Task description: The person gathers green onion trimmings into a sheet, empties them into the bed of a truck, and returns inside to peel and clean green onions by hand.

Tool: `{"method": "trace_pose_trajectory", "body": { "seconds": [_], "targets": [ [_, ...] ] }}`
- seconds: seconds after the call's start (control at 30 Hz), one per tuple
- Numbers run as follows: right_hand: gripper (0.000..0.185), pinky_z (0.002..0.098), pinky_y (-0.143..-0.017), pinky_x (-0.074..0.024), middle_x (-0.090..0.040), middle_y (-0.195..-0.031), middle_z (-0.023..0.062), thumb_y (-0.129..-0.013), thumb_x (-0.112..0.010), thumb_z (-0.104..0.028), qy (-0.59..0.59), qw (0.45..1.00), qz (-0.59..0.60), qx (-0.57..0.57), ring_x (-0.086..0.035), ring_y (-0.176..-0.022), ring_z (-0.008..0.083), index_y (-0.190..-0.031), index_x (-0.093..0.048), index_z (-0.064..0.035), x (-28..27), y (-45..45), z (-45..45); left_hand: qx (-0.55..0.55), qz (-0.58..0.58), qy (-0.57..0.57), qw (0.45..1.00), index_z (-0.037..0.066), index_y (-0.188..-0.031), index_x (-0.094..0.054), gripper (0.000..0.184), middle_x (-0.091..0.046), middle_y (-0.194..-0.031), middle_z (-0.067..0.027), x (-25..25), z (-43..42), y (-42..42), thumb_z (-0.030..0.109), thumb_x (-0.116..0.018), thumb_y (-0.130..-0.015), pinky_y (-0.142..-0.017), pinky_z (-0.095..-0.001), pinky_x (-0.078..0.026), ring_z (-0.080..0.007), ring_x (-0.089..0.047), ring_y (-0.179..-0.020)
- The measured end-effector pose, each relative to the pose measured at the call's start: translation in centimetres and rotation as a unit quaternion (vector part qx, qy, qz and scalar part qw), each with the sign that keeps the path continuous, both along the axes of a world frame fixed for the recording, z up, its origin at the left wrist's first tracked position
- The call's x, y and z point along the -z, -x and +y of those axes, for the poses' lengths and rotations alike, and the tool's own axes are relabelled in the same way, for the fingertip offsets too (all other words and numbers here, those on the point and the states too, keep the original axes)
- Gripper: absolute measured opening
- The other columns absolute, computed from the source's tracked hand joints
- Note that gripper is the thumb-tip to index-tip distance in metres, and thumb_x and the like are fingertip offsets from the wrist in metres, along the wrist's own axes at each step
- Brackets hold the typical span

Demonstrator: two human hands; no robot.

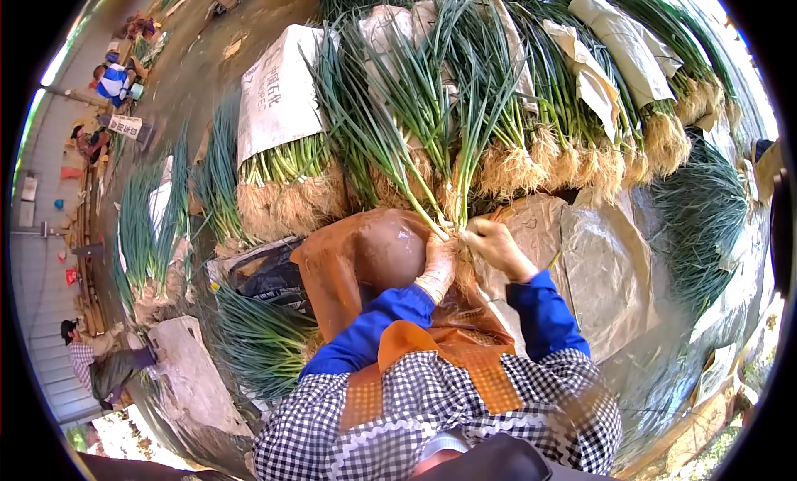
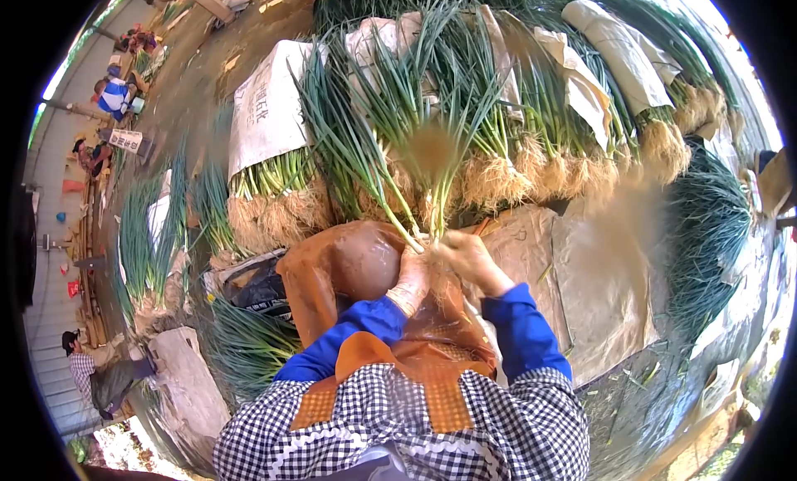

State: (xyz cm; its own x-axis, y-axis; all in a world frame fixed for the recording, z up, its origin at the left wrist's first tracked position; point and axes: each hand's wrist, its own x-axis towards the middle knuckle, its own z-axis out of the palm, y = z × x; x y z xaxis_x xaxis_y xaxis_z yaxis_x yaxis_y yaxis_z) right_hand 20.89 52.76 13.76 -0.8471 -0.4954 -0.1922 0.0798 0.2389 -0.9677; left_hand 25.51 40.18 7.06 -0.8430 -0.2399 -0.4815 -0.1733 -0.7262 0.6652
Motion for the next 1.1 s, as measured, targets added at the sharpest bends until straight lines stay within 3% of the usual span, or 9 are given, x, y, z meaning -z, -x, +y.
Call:
{"method": "trace_pose_trajectory", "body": {
  "seconds": [0.13, 0.2, 0.27, 0.4, 0.47, 0.6, 0.7, 0.8, 1.1],
  "targets": [
    [0.010, 0.0231, -0.049, -0.0441, -0.060, -0.062, 0.0010, -0.078, -0.064, -0.015, 0.007, 0.985, -0.171, -0.029, -0.053, -0.050, 0.0088, -0.074, -0.063, -0.0061, -2.6, 0.2, 7.1, 0.081, -0.009, 0.050, 0.995, 0.005, -0.093, -0.052, 0.028, -0.055, -0.079, -0.0026, -0.4, -0.2, -0.2, -0.008, -0.059, -0.069, -0.057, -0.0224, -0.045, -0.0108, -0.053, -0.067],
    [0.012, 0.0273, -0.051, -0.0467, -0.063, -0.070, 0.0049, -0.076, -0.065, -0.017, -0.468, 0.830, 0.302, 0.019, -0.058, -0.055, 0.0149, -0.085, -0.064, -0.0082, 2.3, 1.3, 7.2, 0.063, 0.022, 0.076, 0.995, 0.005, -0.094, -0.051, 0.030, -0.055, -0.082, -0.0031, 0.0, 0.0, -0.3, -0.009, -0.059, -0.068, -0.058, -0.0221, -0.045, -0.0112, -0.053, -0.069],
    [0.031, 0.0334, -0.059, -0.0480, -0.062, -0.082, 0.0079, -0.075, -0.064, -0.029, -0.133, 0.955, 0.251, 0.088, -0.060, -0.071, 0.0227, -0.102, -0.059, -0.0131, 2.7, 1.1, 3.9, 0.063, 0.022, 0.083, 0.994, 0.005, -0.097, -0.050, 0.033, -0.055, -0.086, -0.0039, 0.6, 0.3, -0.1, -0.010, -0.058, -0.069, -0.063, -0.0234, -0.047, -0.0125, -0.054, -0.074],
    [0.025, 0.0272, -0.061, -0.0469, -0.061, -0.077, 0.0051, -0.076, -0.066, -0.022, -0.196, 0.944, 0.266, 0.013, -0.059, -0.070, 0.0160, -0.097, -0.061, -0.0108, 0.2, 1.2, -1.4, 0.017, 0.051, -0.201, 0.978, 0.006, -0.105, -0.048, 0.037, -0.055, -0.093, -0.0051, 2.1, 0.1, -0.4, -0.010, -0.053, -0.072, -0.073, -0.0267, -0.048, -0.0161, -0.055, -0.083],
    [0.016, 0.0265, -0.062, -0.0459, -0.059, -0.074, 0.0041, -0.078, -0.064, -0.021, -0.203, 0.950, 0.230, -0.065, -0.056, -0.068, 0.0125, -0.087, -0.061, -0.0076, 1.7, 1.5, -0.9, 0.031, 0.056, 0.024, 0.998, 0.006, -0.107, -0.047, 0.037, -0.055, -0.095, -0.0055, 2.3, 0.3, -0.9, -0.008, -0.053, -0.073, -0.074, -0.0271, -0.048, -0.0163, -0.054, -0.085],
    [0.016, 0.0258, -0.064, -0.0429, -0.055, -0.074, -0.0017, -0.082, -0.060, -0.020, 0.023, 0.985, -0.076, -0.154, -0.050, -0.069, 0.0101, -0.084, -0.060, -0.0039, -1.2, 0.8, 4.8, 0.066, 0.031, 0.041, 0.997, 0.004, -0.106, -0.044, 0.039, -0.057, -0.087, -0.0064, -0.9, 0.1, -0.7, -0.008, -0.059, -0.072, -0.066, -0.0258, -0.050, -0.0146, -0.057, -0.075],
    [0.012, 0.0233, -0.069, -0.0416, -0.057, -0.078, 0.0008, -0.081, -0.061, -0.018, 0.285, 0.941, -0.156, 0.090, -0.059, -0.088, 0.0187, -0.077, -0.054, -0.0087, 3.9, 0.5, 11.9, 0.075, -0.003, 0.066, 0.995, 0.003, -0.106, -0.042, 0.042, -0.058, -0.082, -0.0066, -0.3, -0.6, -0.4, -0.009, -0.060, -0.070, -0.061, -0.0249, -0.050, -0.0137, -0.058, -0.069],
    [0.013, 0.0203, -0.066, -0.0382, -0.055, -0.076, -0.0018, -0.081, -0.061, -0.020, 0.009, 0.974, -0.173, 0.146, -0.051, -0.072, 0.0088, -0.079, -0.056, -0.0080, 5.2, 1.1, 15.6, 0.097, -0.031, 0.037, 0.994, 0.003, -0.108, -0.042, 0.045, -0.059, -0.085, -0.0075, -0.7, -0.8, -0.2, -0.010, -0.060, -0.069, -0.057, -0.0243, -0.049, -0.0132, -0.057, -0.069],
    [0.011, 0.0238, -0.060, -0.0455, -0.057, -0.074, 0.0002, -0.084, -0.058, -0.015, 0.007, 0.996, 0.001, -0.086, -0.052, -0.068, 0.0080, -0.086, -0.059, -0.0042, -0.6, -1.4, 1.8, 0.184, -0.174, -0.116, 0.960, 0.006, -0.096, -0.058, 0.019, -0.061, -0.088, -0.0068, -3.7, -0.7, 0.9, 0.022, -0.057, -0.085, -0.061, -0.0249, -0.048, -0.0159, -0.057, -0.072]
  ]
}}
